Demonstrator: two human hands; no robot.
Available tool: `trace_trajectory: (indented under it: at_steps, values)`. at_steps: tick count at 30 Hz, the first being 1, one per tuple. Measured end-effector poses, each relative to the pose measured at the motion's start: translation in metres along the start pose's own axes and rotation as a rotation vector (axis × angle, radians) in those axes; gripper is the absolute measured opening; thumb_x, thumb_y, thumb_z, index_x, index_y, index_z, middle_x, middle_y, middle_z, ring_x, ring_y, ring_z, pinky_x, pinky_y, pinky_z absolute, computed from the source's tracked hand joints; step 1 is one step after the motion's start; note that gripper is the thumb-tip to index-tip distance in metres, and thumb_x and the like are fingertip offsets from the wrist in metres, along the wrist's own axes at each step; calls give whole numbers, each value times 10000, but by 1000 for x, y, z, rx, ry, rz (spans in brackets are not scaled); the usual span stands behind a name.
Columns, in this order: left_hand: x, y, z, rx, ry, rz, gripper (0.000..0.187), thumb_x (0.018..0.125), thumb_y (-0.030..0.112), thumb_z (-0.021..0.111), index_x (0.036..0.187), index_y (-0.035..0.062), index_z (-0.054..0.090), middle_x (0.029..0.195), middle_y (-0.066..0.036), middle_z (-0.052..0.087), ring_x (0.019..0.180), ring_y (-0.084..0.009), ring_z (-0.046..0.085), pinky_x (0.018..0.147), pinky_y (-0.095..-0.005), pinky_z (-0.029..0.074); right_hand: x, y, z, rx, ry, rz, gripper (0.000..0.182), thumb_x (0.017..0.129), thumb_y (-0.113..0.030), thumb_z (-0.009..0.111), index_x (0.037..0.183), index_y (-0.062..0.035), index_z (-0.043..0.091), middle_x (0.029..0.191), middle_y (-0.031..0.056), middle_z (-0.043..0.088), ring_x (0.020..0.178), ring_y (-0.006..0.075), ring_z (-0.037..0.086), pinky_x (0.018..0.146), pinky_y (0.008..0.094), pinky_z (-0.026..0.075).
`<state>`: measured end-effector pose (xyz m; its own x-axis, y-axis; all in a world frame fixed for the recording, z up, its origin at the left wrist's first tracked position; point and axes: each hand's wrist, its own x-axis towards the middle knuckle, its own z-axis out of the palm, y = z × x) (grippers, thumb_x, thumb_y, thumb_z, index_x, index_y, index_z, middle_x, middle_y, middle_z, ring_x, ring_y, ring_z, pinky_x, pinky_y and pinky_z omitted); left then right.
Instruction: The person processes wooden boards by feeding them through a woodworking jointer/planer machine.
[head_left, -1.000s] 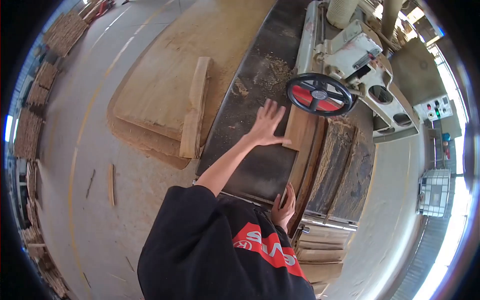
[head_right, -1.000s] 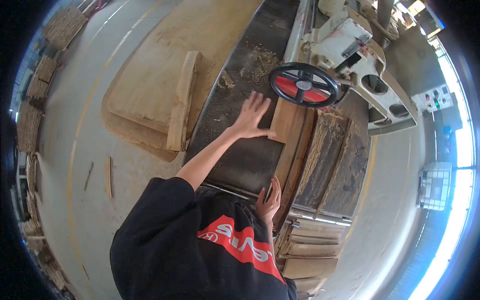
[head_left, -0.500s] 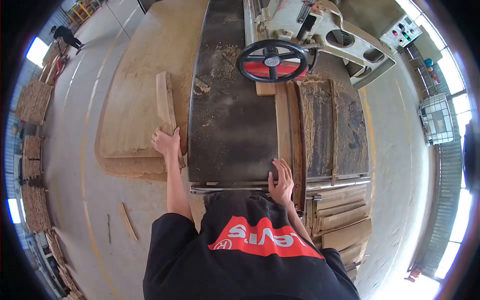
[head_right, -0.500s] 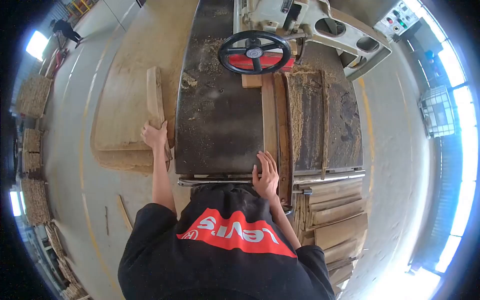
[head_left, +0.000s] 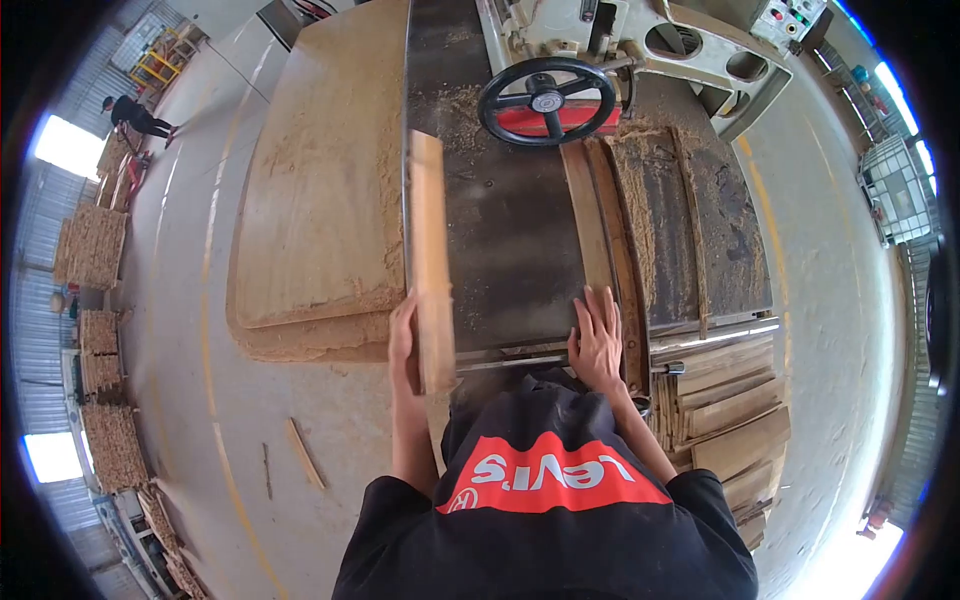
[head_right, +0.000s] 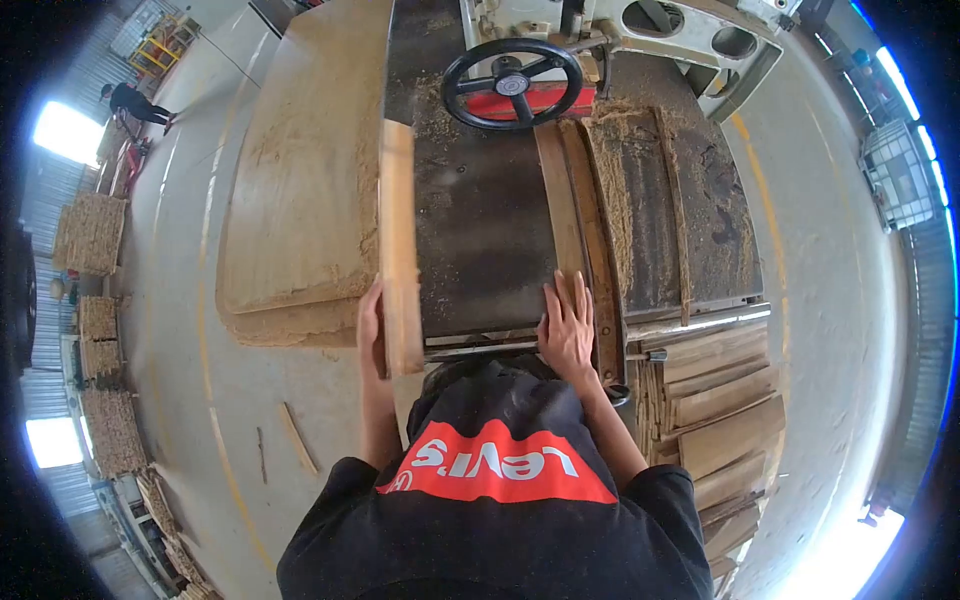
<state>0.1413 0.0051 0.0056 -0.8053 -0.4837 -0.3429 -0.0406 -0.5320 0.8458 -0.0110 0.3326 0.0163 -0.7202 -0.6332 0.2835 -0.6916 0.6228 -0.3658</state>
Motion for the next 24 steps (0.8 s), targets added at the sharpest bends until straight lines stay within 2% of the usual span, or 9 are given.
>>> trace_trajectory:
  at_steps: [1, 4, 10, 11, 14, 16, 19, 22, 24]
  values:
    - [-6, 5, 23, -123, -31, -53, 560, 1112, 426, 462, 1394, -44, 581, 1189, -157, 727, 941, -213, 717, 760, -319, 598, -6, 4, 4, 4, -100, 16, 680, 850, -31, 611, 1519, -13, 484, 1680, 195, 341, 1594, 441, 198, 1287, 588, 194]
    - [-13, 5, 73, -403, -72, -110, 591, 1120, 457, 435, 1449, -27, 514, 1288, -191, 673, 994, -242, 697, 756, -359, 614, -6, 0, -3, -157, -86, 58, 727, 846, -20, 596, 1557, -17, 443, 1710, 205, 272, 1608, 432, 165, 1299, 576, 158]
    - [-33, -10, 113, -328, -98, -2, 680, 1098, 504, 491, 1476, -59, 448, 1316, -233, 620, 1047, -283, 674, 841, -454, 616, -7, -6, -7, -125, -58, 259, 673, 851, -43, 626, 1499, 3, 448, 1504, 243, 446, 1386, 433, 418, 1147, 525, 362]
    - [-30, -16, 105, -442, -348, -104, 643, 1084, 476, 524, 1446, -54, 492, 1291, -223, 640, 1066, -284, 675, 896, -431, 605, -2, -7, -5, -178, -76, 274, 722, 830, -67, 652, 1514, 14, 434, 1512, 259, 432, 1431, 463, 389, 1173, 529, 377]
    - [1, -35, 96, 267, 7, -273, 589, 1051, 437, 531, 1418, -24, 558, 1250, -157, 660, 1112, -261, 657, 980, -431, 554, -19, -11, 22, -301, 182, 319, 735, 856, -81, 648, 1533, 40, 387, 1427, 298, 490, 1301, 460, 538, 1063, 510, 512]
    - [18, -52, 68, 103, -89, -270, 553, 1071, 400, 510, 1434, -16, 552, 1318, -139, 646, 1200, -258, 648, 1036, -433, 527, -25, -12, -4, 92, 14, 423, 756, 865, -67, 636, 1549, 56, 339, 1361, 323, 538, 1251, 456, 592, 988, 482, 551]
    - [11, -54, 81, 108, -227, -277, 537, 1106, 387, 445, 1454, -12, 532, 1353, -133, 638, 1308, -266, 608, 1082, -428, 503, -48, -4, -19, 439, 181, 701, 638, 886, -95, 618, 1486, 56, 465, 1207, 312, 660, 1130, 436, 669, 926, 469, 566]
    - [12, -62, 91, -3, -292, -337, 483, 1079, 260, 583, 1472, -10, 505, 1331, -176, 637, 1228, -285, 669, 1014, -416, 562, -84, -5, -39, 670, 285, 906, 437, 887, -143, 597, 1277, 34, 684, 1062, 289, 745, 1015, 434, 723, 907, 497, 578]
    - [6, -72, 119, 378, -224, -216, 580, 982, 143, 723, 1474, -30, 469, 1248, -201, 655, 1069, -280, 716, 912, -403, 612, -110, -10, -48, 664, 308, 892, 411, 894, -316, 689, 1152, -5, 763, 973, 234, 773, 927, 395, 758, 856, 471, 591]
